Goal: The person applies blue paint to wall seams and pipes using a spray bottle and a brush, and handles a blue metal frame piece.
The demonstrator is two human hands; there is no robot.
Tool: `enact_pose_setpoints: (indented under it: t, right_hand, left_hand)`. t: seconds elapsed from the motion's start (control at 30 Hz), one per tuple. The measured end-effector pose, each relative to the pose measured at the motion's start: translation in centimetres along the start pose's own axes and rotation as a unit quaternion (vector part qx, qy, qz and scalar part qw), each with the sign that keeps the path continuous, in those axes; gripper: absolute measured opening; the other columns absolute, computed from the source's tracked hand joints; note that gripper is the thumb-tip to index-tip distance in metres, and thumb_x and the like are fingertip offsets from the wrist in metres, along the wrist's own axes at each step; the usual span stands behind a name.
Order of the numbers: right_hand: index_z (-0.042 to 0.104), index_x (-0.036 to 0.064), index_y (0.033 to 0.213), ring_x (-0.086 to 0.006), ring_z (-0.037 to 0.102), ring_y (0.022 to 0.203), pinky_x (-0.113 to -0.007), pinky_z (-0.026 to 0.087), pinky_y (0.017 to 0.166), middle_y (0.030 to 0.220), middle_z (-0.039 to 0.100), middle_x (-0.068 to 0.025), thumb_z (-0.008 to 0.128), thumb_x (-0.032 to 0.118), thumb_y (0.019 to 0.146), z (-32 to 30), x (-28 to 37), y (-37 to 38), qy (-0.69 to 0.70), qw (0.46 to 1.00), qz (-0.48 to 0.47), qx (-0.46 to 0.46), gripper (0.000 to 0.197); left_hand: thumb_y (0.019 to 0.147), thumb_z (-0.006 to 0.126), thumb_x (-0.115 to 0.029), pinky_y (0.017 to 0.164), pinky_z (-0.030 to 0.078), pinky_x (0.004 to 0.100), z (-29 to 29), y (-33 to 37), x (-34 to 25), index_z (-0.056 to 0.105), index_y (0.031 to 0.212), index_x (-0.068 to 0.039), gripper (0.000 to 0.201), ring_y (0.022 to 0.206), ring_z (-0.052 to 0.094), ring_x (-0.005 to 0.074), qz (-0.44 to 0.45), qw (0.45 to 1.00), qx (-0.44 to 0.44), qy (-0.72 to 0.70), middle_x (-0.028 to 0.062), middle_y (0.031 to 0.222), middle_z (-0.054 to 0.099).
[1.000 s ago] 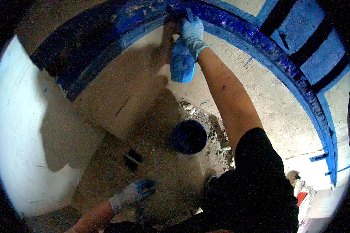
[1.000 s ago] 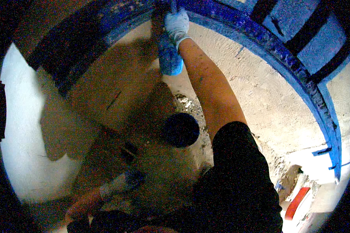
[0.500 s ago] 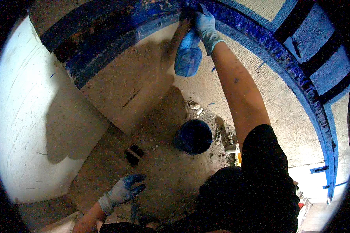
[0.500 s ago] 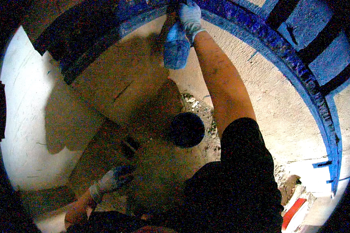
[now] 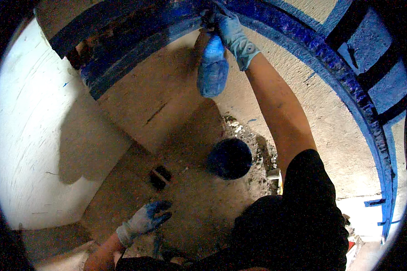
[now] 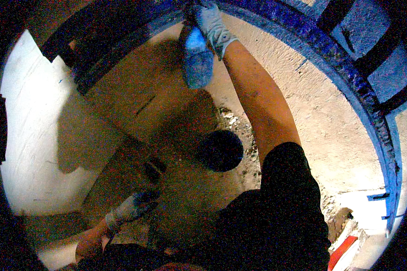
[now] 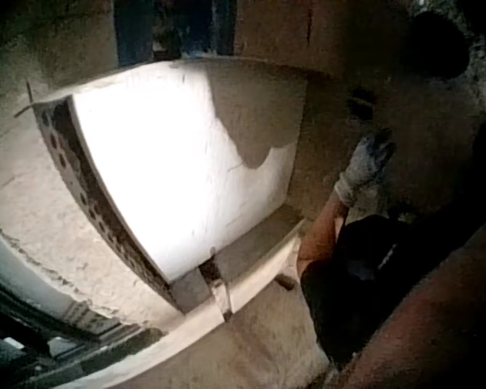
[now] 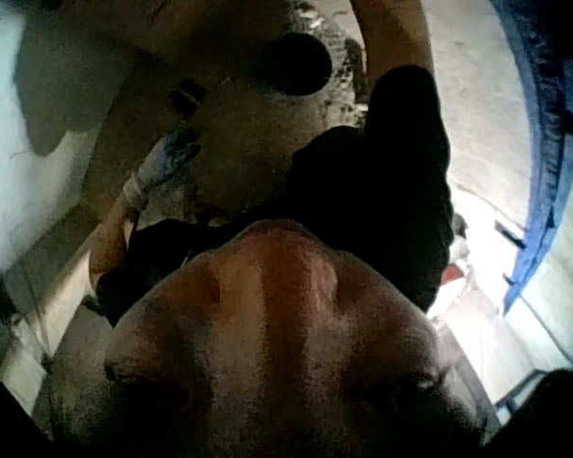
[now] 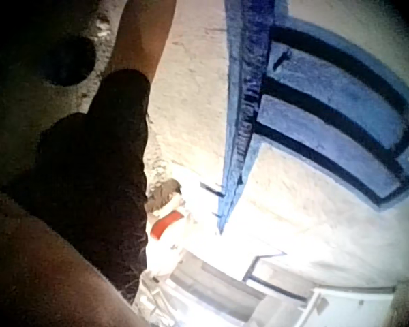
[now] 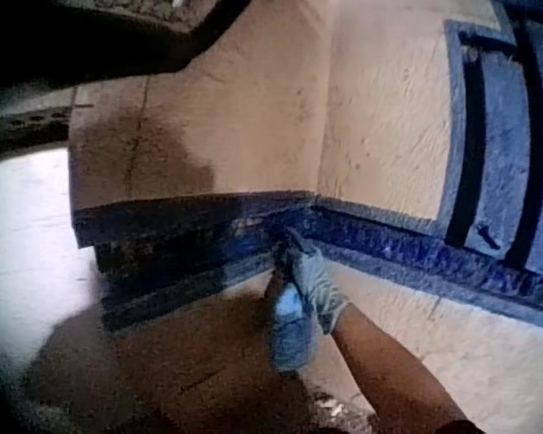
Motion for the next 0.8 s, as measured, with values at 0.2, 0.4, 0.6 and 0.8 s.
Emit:
enact_pose_setpoints:
  t: [0.2,0.4,0.6,0.8]
  right_hand:
    - [0.051,0.002,0.124,-0.0186,0.058,0.067,-0.028,0.049,0.062,0.083,0.064,-0.0109,0.041,0.01,0.088,-1.2,6.2,1.2,0.297,0.939,0.17,0.041,0.038]
    - [0.047,0.0015,0.128,-0.0117,0.054,0.066,-0.023,0.046,0.058,0.085,0.064,-0.009,0.041,0.006,0.087,-0.3,8.3,1.4,0.452,0.854,0.255,0.045,0.042]
    - [0.051,-0.0009,0.125,-0.0155,0.059,0.081,-0.029,0.047,0.072,0.109,0.062,-0.0135,0.042,0.008,0.088,-0.7,12.4,2.1,0.267,0.963,0.019,-0.032,0.039]
    - [0.051,0.0081,0.128,-0.0109,0.057,0.085,-0.025,0.047,0.073,0.101,0.063,-0.0095,0.047,0.016,0.091,-0.2,15.5,1.4,0.387,0.892,0.205,0.111,0.038]
  left_hand:
    - [0.086,0.06,-0.029,0.095,0.043,0.0372,0.2,-0.5,0.0,0.054,0.119,-0.002,0.043,0.111,0.054,0.0296,0.013,1.0,-0.014,0.02,0.0172,0.121,0.056]
    - [0.086,0.06,-0.029,0.092,0.044,0.038,0.3,-0.8,-0.1,0.055,0.119,-0.003,0.042,0.107,0.057,0.031,0.024,0.999,-0.014,-0.042,0.0169,0.119,0.057]
    - [0.087,0.058,-0.033,0.092,0.044,0.0402,-0.4,-0.9,-2.9,0.053,0.121,-0.005,0.044,0.107,0.055,0.0344,0.048,0.997,-0.013,0.059,0.018,0.118,0.057]
    - [0.087,0.057,-0.037,0.094,0.042,0.0415,-0.1,-1.4,-1.9,0.054,0.12,-0.006,0.045,0.107,0.054,0.0344,0.087,0.994,-0.037,0.055,0.018,0.117,0.057]
Point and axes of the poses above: each hand's wrist, its own y-axis towards the middle knuckle, its own z-axis out of the palm, x = y × z, the point moved 2 cm from there along y, towards the middle knuckle
